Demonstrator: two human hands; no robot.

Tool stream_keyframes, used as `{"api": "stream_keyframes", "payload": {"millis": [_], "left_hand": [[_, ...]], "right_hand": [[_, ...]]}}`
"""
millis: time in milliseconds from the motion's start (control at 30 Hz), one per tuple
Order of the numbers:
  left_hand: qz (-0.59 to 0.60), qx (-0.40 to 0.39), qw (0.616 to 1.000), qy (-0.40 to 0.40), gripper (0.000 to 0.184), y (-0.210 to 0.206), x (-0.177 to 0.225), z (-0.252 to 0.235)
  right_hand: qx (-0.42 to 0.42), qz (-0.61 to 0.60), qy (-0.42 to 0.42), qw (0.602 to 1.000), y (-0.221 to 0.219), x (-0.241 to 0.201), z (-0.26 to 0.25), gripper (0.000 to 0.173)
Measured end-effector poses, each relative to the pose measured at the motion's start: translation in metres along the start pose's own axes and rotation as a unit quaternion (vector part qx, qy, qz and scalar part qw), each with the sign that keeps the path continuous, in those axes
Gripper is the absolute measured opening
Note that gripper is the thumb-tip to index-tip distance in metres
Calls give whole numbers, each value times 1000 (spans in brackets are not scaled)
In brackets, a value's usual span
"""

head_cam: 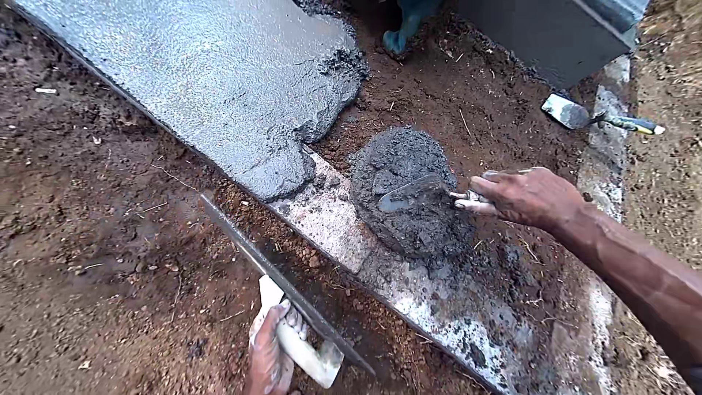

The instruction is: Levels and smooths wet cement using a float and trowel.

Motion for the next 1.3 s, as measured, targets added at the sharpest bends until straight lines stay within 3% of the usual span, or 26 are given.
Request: {"api": "stream_keyframes", "payload": {"millis": [67, 133, 300, 400, 467, 533, 633, 700, 800, 867, 1000, 1300], "left_hand": [[4, 8, 1000, 1, 31, -3, -2, -3], [17, 15, 1000, 6, 32, -9, -7, -5], [41, 4, 999, 20, 31, -29, -21, -2], [57, -23, 998, 25, 30, -35, -29, -4], [60, -35, 997, 35, 31, -39, -38, -2], [55, -46, 996, 43, 28, -48, -46, -4], [51, -66, 995, 49, 20, -57, -55, -6], [58, -76, 994, 48, 20, -61, -56, -7], [65, -85, 993, 47, 21, -65, -53, -9], [69, -94, 992, 45, 20, -68, -53, -9], [74, -97, 992, 42, 18, -72, -53, -12], [95, -111, 989, 34, 18, -77, -50, -22]], "right_hand": [[-7, 12, 25, 1000, -1, 4, -33, 51], [-32, 13, -2, 999, 0, 1, -68, 49], [-112, -43, -220, 968, 8, -27, -128, 61], [-81, -156, -257, 950, 28, -39, -106, 57], [-17, -231, -255, 939, 36, -38, -67, 47], [5, -247, -319, 915, 38, -30, -20, 48], [-4, -322, -429, 844, 15, -28, 58, 58], [7, -410, -495, 766, -7, -50, 97, 59], [57, -511, -554, 654, -38, -109, 124, 48], [78, -548, -575, 602, -58, -146, 121, 47], [98, -555, -575, 592, -76, -173, 92, 50], [94, -573, -560, 591, -81, -168, 81, 46]]}}
Point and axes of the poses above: each hand's wrist, its own z-axis away from the middle knuckle, its own y-axis out of the back of the hand, x = y × z, the point moved 6 cm from there along -z, towards the middle knuckle, and after that the axes turned 12 degrees about -z, right-handed, at the moved point
